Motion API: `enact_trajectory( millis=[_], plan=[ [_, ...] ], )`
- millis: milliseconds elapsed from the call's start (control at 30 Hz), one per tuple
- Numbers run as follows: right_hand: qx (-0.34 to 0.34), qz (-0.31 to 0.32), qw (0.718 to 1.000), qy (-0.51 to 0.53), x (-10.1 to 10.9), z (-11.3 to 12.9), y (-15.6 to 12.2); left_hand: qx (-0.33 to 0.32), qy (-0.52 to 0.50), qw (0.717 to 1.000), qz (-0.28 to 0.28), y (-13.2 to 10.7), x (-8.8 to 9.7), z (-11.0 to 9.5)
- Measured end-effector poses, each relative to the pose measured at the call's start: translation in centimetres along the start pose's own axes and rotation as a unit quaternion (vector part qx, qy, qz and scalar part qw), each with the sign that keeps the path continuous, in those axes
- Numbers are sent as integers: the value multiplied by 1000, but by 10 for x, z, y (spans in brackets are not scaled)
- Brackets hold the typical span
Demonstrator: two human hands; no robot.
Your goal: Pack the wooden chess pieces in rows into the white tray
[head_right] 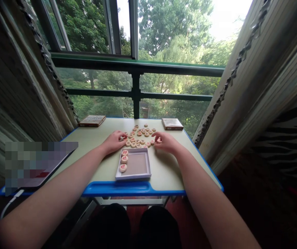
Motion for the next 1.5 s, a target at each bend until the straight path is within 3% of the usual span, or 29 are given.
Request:
enact_trajectory(
  millis=[400,700,1033,1233,1500],
  plan=[
    [8,-19,998,54,-2,-2,3,21,-24,999,17,1,-1,0],
    [44,-17,995,90,-10,4,7,-20,-8,999,24,2,0,-3],
    [35,-16,999,-18,-9,3,8,-28,5,1000,4,0,1,-6],
    [23,-10,1000,-1,-8,5,7,-27,-3,1000,4,0,2,-6],
    [-1,-25,1000,-3,-10,1,9,-40,22,998,-46,-2,10,-14]
  ],
)
Point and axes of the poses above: each hand's wrist, its own y-axis towards the middle knuckle, its own x-axis out of the back of the hand, z = x × y, the point moved 4 cm from there along y, towards the middle knuckle, and after that the axes turned 15 degrees about z, right-handed, at the moved point
